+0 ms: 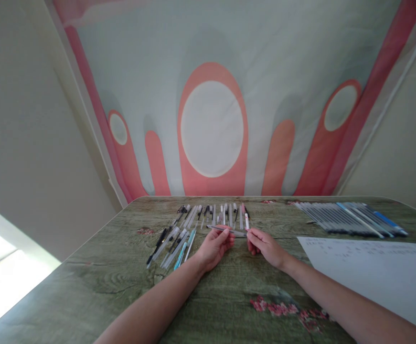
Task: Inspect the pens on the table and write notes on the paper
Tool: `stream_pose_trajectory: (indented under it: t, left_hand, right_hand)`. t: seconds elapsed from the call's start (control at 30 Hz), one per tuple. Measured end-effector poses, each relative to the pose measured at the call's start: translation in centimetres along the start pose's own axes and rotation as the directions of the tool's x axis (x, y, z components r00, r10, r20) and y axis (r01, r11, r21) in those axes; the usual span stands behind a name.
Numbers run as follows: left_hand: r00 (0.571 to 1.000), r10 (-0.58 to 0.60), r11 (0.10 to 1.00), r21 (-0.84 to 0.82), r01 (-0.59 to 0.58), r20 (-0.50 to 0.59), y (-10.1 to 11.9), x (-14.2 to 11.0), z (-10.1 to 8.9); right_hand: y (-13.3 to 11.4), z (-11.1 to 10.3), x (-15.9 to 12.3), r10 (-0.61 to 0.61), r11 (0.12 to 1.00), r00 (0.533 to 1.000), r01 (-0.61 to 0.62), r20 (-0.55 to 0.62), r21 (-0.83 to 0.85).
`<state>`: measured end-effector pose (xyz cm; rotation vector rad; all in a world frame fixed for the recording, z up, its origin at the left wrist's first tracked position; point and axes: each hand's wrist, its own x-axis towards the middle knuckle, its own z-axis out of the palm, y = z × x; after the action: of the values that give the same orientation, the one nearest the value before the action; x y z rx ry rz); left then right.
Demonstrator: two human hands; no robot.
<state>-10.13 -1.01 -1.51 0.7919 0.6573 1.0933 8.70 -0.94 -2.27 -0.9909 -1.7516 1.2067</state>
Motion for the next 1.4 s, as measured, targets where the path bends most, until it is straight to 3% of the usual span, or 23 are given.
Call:
stream_pose_trajectory:
  t: [0.17, 0.33, 0.6, 0.83, 1.07, 1.2, 1.3, 1.4]
  left_hand:
    - [1.000, 0.007, 1.000, 0.009, -0.007, 0.017, 0.0, 0.0, -0.1]
    - [1.000, 0.010, 1.000, 0.024, -0.010, 0.012, 0.1, -0.1, 0.1]
    - [0.999, 0.012, 0.997, 0.081, -0.015, 0.038, 0.0, -0.3, 0.5]
    - [0.999, 0.024, 0.999, -0.031, -0.025, -0.031, 0.5, -0.1, 0.3]
    - [0.994, -0.030, 0.999, 0.029, 0.027, 0.107, 0.8, -0.3, 0.7]
    - [0.992, -0.028, 0.995, 0.101, 0.015, 0.126, 0.7, -0.3, 0.9]
    - [0.994, -0.027, 0.984, 0.181, 0.008, 0.105, 0.6, -0.2, 1.0]
    - [0.996, -0.013, 0.963, 0.271, -0.013, 0.092, 0.5, -0.3, 1.2]
  right_hand:
    - [-0.1, -0.2, 0.1, 0.009, 0.998, 1.000, -0.011, 0.025, 0.068]
    - [-0.4, 0.1, -0.1, 0.011, 0.995, 0.999, -0.007, -0.037, 0.098]
    - [-0.7, 0.3, -0.4, -0.042, 0.998, 0.999, 0.044, -0.030, 0.052]
    - [-0.4, 0.2, -0.2, -0.065, 0.997, 0.990, 0.071, -0.125, 0.041]
    - [-2.4, 0.3, -0.7, -0.097, 0.960, 0.985, 0.130, -0.143, 0.250]
    - [-3.8, 0.5, -0.9, -0.140, 0.957, 0.976, 0.177, -0.170, 0.231]
    - [-4.7, -0.7, -0.4, -0.173, 0.956, 0.942, 0.231, -0.286, 0.180]
    - [-5.6, -3.7, 0.4, -0.207, 0.954, 0.833, 0.288, -0.513, 0.082]
